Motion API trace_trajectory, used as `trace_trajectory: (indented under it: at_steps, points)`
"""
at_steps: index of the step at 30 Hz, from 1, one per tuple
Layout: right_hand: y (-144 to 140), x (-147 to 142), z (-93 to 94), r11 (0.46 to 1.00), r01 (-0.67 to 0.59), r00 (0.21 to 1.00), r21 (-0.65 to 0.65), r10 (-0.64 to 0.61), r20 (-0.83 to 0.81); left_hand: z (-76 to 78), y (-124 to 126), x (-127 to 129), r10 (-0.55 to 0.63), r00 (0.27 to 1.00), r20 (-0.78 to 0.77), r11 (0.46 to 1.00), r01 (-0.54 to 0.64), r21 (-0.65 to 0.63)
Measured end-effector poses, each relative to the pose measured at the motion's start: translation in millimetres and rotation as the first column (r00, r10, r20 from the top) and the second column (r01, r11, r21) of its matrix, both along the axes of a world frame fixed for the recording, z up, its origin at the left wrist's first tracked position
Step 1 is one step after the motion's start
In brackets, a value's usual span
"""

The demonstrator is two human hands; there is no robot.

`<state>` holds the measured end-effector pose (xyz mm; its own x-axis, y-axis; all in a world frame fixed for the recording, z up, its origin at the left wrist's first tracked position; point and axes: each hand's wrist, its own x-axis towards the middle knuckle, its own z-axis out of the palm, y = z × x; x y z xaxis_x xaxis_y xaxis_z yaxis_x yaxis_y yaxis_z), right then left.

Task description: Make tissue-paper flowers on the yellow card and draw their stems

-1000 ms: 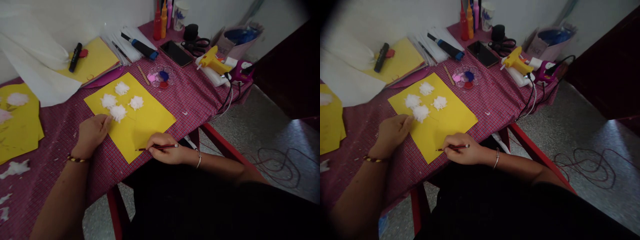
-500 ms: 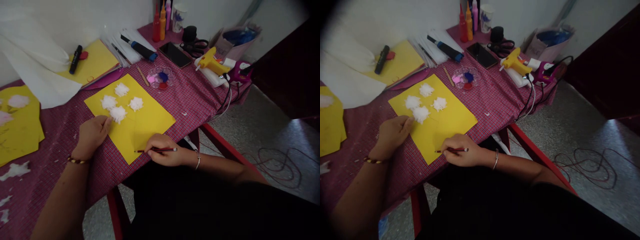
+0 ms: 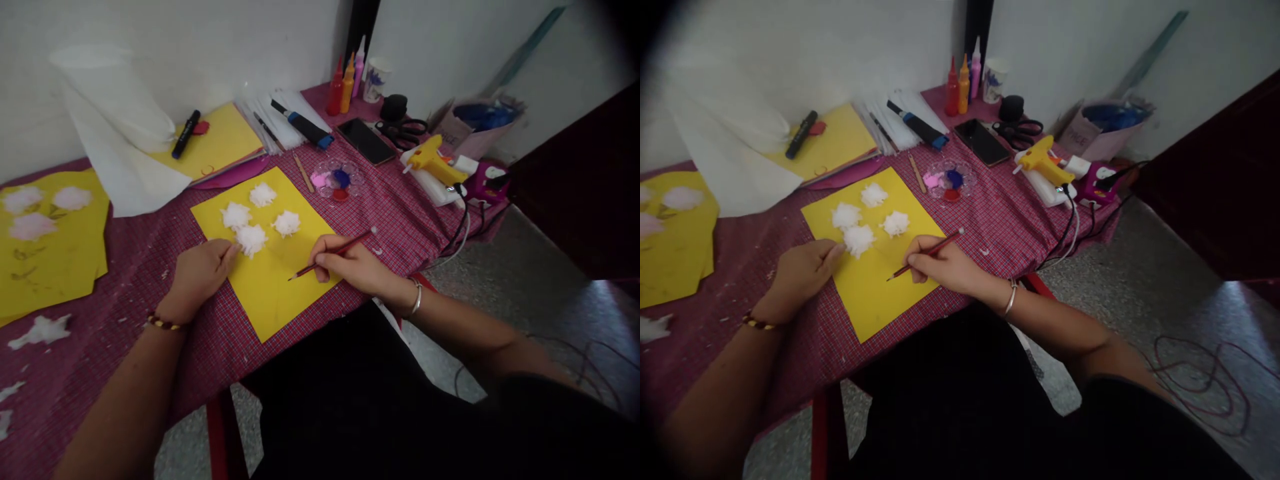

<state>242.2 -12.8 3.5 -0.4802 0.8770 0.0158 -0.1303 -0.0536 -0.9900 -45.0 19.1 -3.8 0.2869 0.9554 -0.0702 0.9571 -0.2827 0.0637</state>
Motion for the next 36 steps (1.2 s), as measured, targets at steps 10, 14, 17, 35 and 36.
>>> trace_trajectory:
  at_steps: [10, 14, 17, 35, 36]
  points:
    - [-16, -34, -4.8, 0.983, -0.161, 0.984, -0.092, 0.167, 0.056, -2.2, 1, 2, -0.01, 0.998, -0.055, 1.0, 0.011, 0.018]
    - [-26, -42, -16.9, 0.976, -0.082, 0.976, 0.202, 0.038, 0.214, -3.6, 1, 2, -0.009, 0.999, -0.044, 1.0, 0.009, 0.005]
    - [-25, -43, -20.0, 0.953, -0.085, 0.963, 0.292, 0.003, 0.269, -4.8, 1, 1, -0.002, 1.0, -0.03, 1.0, 0.003, 0.014]
    - [-25, -43, -16.9, 0.943, -0.129, 0.919, 0.307, -0.002, 0.393, -7.6, 0, 1, -0.014, 0.998, 0.063, 0.999, 0.012, 0.033]
    - [-26, -43, -16.6, 0.944, -0.134, 0.915, 0.303, 0.001, 0.403, -7.9, 1, 1, -0.005, 0.998, 0.066, 1.0, 0.003, 0.027]
